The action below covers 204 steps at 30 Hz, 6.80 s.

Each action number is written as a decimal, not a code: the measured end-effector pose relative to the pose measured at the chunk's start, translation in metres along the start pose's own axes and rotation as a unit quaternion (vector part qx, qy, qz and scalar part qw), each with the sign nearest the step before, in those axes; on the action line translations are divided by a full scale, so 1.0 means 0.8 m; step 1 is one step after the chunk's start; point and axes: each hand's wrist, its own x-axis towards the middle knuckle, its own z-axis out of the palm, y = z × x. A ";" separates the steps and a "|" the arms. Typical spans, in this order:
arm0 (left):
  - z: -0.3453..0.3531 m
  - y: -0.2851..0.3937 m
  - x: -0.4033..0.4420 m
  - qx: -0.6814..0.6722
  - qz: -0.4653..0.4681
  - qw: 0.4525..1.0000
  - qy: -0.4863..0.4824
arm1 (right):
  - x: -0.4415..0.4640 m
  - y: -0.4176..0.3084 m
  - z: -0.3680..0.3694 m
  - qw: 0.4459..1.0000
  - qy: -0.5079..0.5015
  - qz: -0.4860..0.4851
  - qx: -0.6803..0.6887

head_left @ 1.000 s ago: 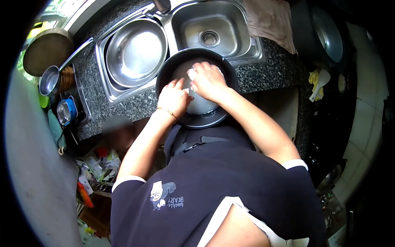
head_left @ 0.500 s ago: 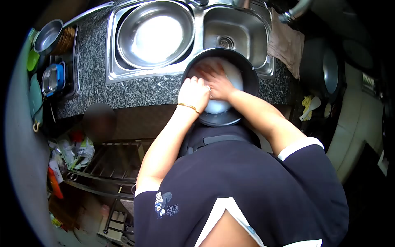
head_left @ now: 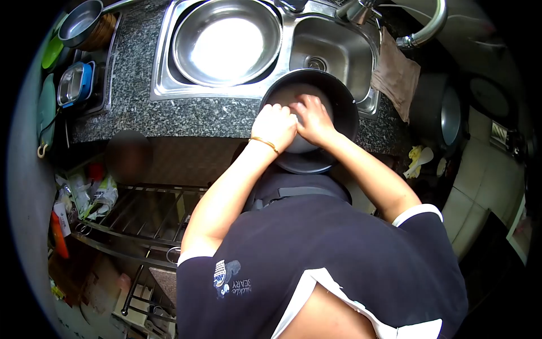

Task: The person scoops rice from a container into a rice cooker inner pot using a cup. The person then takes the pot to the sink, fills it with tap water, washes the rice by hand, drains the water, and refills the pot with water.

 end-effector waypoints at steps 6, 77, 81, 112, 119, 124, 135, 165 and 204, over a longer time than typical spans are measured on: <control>-0.002 0.001 0.004 0.040 0.015 0.996 -0.083 | 0.014 0.047 0.015 0.542 -0.170 0.479 0.669; 0.043 0.039 0.063 0.034 0.004 0.988 -0.153 | -0.049 0.024 -0.067 0.479 0.086 0.237 0.841; 0.066 0.049 0.074 0.112 0.064 0.966 -0.226 | -0.059 0.013 -0.076 0.418 0.110 0.190 0.882; -0.011 -0.012 0.014 -0.044 0.010 0.999 0.018 | 0.009 0.022 -0.008 0.960 -0.052 -0.222 -0.163; -0.014 -0.008 0.016 -0.099 0.018 0.989 0.107 | -0.028 0.021 -0.048 0.955 -0.208 0.091 -0.191; -0.014 -0.009 0.013 -0.106 0.016 0.988 0.111 | -0.049 -0.025 -0.041 0.968 -0.247 0.040 0.002; -0.019 -0.008 0.014 -0.098 0.011 0.990 0.096 | -0.039 -0.018 -0.017 0.906 -0.399 0.013 -0.144; -0.056 -0.002 0.029 -0.069 0.164 0.984 0.013 | -0.042 0.014 -0.047 0.999 0.028 -0.018 -0.028; -0.157 -0.130 -0.045 -0.560 -0.250 0.761 0.211 | 0.039 -0.004 -0.144 0.885 0.127 0.078 0.440</control>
